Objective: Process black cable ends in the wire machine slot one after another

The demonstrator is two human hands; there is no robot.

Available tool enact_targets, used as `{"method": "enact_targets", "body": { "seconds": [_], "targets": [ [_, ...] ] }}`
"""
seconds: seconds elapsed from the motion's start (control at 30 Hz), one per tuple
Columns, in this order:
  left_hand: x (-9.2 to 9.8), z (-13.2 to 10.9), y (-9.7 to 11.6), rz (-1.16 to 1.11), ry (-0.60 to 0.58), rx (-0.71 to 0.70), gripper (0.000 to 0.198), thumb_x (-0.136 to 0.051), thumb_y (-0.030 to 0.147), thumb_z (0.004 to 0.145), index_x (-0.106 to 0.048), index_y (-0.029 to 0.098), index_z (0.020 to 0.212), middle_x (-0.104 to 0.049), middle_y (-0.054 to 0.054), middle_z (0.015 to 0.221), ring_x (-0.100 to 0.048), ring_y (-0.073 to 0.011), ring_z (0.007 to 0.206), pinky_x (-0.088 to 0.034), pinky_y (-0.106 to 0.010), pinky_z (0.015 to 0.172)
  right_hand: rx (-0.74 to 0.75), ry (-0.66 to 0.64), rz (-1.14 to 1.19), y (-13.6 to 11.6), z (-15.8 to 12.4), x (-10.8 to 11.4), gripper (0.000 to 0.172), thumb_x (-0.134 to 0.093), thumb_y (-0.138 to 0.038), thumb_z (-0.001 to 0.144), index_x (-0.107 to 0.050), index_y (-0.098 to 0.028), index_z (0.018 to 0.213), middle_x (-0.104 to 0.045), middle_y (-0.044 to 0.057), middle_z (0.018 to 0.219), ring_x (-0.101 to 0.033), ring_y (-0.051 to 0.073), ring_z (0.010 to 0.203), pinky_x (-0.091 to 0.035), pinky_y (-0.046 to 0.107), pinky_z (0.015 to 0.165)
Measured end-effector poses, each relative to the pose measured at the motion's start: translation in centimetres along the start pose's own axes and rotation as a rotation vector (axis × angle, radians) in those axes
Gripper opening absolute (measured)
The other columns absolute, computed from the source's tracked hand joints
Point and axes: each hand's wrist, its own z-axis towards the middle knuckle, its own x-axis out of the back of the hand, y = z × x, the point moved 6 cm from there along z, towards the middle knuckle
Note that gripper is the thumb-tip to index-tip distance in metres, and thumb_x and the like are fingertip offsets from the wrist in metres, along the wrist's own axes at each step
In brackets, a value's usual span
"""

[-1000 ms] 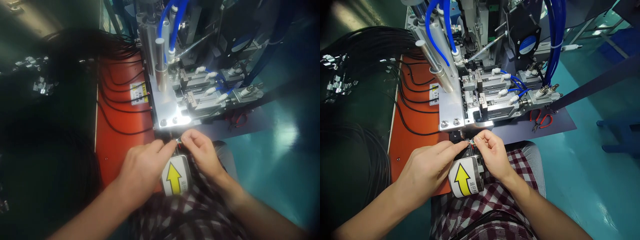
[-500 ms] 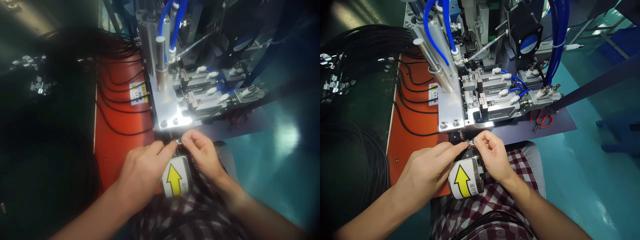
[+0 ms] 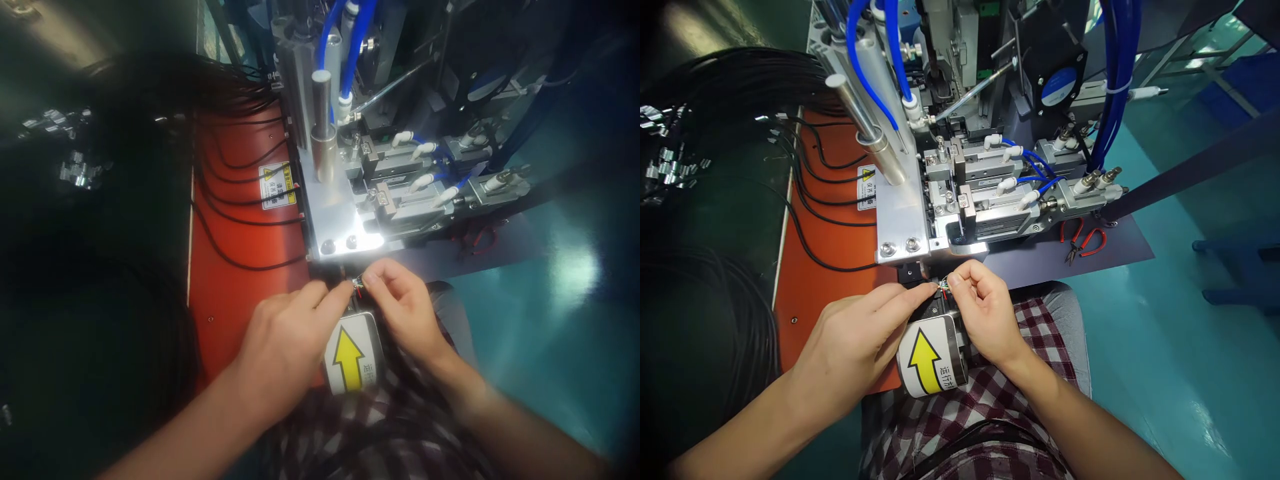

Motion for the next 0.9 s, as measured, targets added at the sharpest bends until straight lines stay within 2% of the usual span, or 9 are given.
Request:
{"method": "enact_targets", "body": {
  "seconds": [0.3,0.63,0.73,0.9],
  "targets": [
    [-0.22,-0.16,-0.10,-0.003,-0.002,-0.001,0.036,-0.039,0.018,0.091,-0.063,0.011,0.118,-0.061,-0.003,0.074,-0.056,-0.0147,0.054,-0.043,-0.026,0.047,0.059,0.008,-0.155,-0.26,-0.28,0.09,0.022,-0.052,-0.026,0.092,-0.049,-0.019,0.072,-0.042,-0.004,0.065,-0.039,0.010,0.059,-0.034,0.023,0.054],
    [-0.24,-0.08,-0.08,0.017,0.022,-0.010,0.034,-0.041,0.019,0.093,-0.065,0.011,0.116,-0.062,-0.004,0.074,-0.056,-0.0143,0.054,-0.043,-0.025,0.047,0.037,0.048,-0.242,-0.58,-0.62,0.09,0.023,-0.050,-0.026,0.092,-0.049,-0.020,0.070,-0.043,-0.004,0.064,-0.040,0.010,0.058,-0.033,0.024,0.054],
    [-0.21,-0.07,-0.11,0.022,0.022,-0.012,0.034,-0.040,0.018,0.093,-0.064,0.010,0.116,-0.062,-0.004,0.074,-0.055,-0.0138,0.053,-0.043,-0.025,0.047,-0.023,0.052,-0.235,-0.55,-0.51,0.03,0.024,-0.051,-0.028,0.091,-0.047,-0.020,0.068,-0.042,-0.005,0.062,-0.038,0.010,0.057,-0.032,0.024,0.053],
    [-0.04,0.04,0.04,0.020,0.036,-0.027,0.034,-0.040,0.016,0.093,-0.065,0.009,0.115,-0.061,-0.004,0.072,-0.054,-0.0141,0.051,-0.043,-0.025,0.045,-0.148,0.023,-0.090,-0.31,-0.23,-0.19,0.025,-0.053,-0.030,0.088,-0.047,-0.019,0.066,-0.040,-0.006,0.061,-0.037,0.009,0.055,-0.033,0.022,0.050]
  ]
}}
